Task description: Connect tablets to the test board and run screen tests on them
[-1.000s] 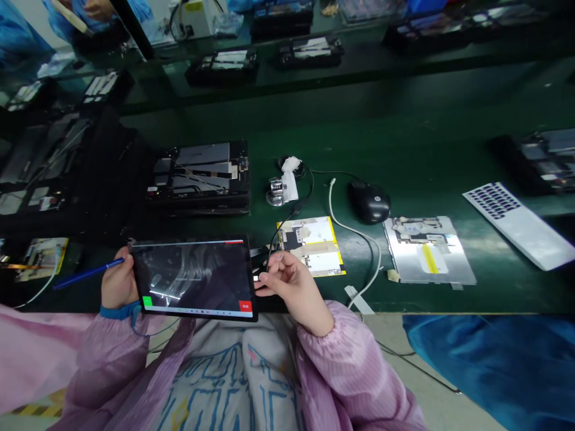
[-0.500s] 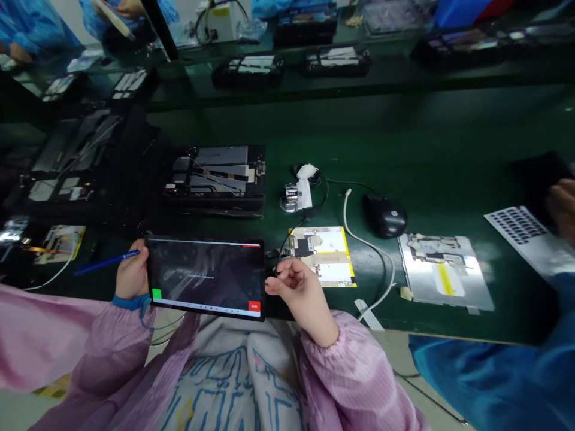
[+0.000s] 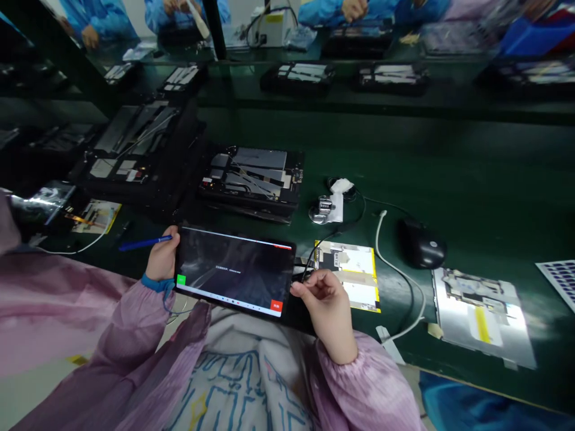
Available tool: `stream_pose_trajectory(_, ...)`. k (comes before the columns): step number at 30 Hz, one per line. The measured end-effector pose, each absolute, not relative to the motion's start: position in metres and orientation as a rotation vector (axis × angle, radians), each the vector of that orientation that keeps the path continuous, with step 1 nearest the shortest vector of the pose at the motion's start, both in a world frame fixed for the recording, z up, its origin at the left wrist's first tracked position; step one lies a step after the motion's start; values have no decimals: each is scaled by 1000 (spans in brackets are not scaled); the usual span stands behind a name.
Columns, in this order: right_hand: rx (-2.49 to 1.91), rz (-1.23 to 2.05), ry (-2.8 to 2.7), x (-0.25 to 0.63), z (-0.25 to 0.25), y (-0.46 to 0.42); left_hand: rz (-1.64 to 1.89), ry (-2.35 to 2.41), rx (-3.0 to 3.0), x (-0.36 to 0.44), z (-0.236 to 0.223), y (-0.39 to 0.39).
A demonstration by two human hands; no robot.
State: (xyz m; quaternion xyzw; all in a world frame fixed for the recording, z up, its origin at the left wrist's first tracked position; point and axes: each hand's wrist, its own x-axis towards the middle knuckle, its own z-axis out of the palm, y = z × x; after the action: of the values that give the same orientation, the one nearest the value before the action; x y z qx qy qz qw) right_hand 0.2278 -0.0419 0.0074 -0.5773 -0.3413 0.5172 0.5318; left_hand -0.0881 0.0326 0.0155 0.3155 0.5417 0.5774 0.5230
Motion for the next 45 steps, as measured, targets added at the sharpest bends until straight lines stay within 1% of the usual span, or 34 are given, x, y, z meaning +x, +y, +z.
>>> stream_pose_trajectory(6, -1460, 870, -1314, 233, 6, -47, 1362, 1287, 744, -89, 12, 31)
stream_pose_trajectory(13, -1244, 410, -1946, 251, 4, -50, 1369, 1280, 726, -86, 17, 30)
stream_pose_trajectory(17, -1164, 181, -2124, 255, 7, -45, 1353, 1262, 729, -86, 16, 29)
stream_pose_trajectory(23, -1101, -20, -2315, 254, 19, -39, 1345, 1253, 765, -86, 17, 27)
stream_pose_trajectory(26, -1131, -16, -2311, 253, 20, -39, 1352, 1257, 772, -85, 18, 28)
stream_pose_trajectory(31, -1225, 197, -2133, 249, 15, -43, 1346, 1273, 761, -87, 16, 30)
stream_pose_trajectory(35, -1253, 310, -2114, 247, 14, -45, 1338, 1311, 824, -90, 13, 31)
stream_pose_trajectory(45, -1313, 350, -2100, 243, 16, -45, 1394, 1378, 894, -92, 10, 33)
